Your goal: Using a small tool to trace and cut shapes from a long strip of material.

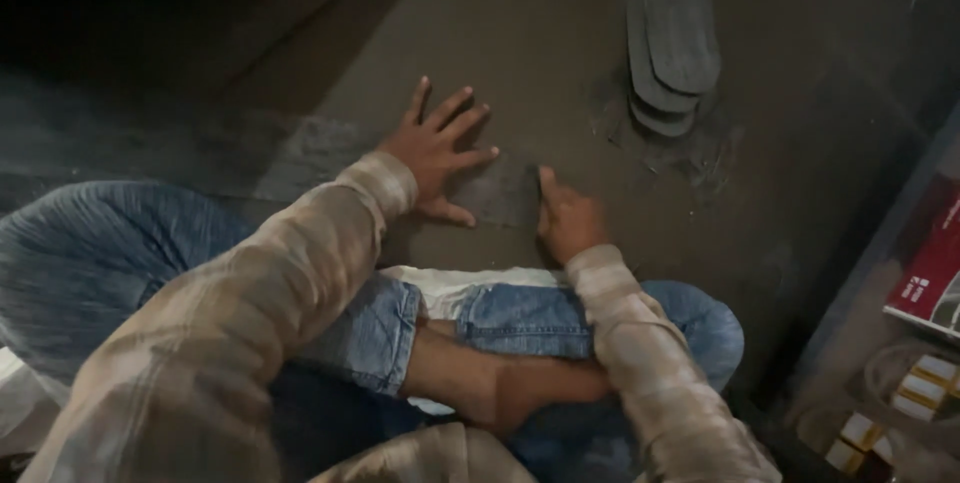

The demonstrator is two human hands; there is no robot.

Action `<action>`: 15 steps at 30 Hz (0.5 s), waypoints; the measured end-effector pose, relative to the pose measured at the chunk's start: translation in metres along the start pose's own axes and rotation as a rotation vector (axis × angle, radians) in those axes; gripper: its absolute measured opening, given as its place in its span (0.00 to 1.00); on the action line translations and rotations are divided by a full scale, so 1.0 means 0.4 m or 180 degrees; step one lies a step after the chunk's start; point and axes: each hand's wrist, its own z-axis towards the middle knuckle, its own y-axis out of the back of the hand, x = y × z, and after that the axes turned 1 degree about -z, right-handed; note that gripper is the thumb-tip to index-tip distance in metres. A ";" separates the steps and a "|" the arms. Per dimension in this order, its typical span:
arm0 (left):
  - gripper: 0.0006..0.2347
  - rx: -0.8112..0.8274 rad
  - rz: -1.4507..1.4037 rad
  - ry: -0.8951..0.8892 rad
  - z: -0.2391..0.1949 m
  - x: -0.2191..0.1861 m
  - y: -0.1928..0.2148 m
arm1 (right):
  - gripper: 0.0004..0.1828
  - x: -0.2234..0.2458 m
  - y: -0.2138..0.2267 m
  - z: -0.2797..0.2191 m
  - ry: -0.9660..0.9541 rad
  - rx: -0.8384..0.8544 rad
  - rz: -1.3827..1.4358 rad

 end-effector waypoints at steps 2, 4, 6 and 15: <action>0.44 0.0029 0.0067 0.0008 0.003 0.002 0.004 | 0.29 0.015 -0.003 -0.004 -0.0100 -0.0016 0.0022; 0.44 0.0058 0.0050 0.0019 0.007 0.003 -0.001 | 0.29 0.032 -0.002 -0.005 -0.0248 -0.0127 0.0059; 0.45 0.0117 0.0073 0.0051 0.008 0.001 0.004 | 0.28 0.039 0.002 -0.010 -0.0284 -0.0167 0.0053; 0.45 0.0195 0.0201 0.0140 0.006 -0.002 0.005 | 0.23 0.099 0.014 -0.025 -0.0704 -0.0153 0.0275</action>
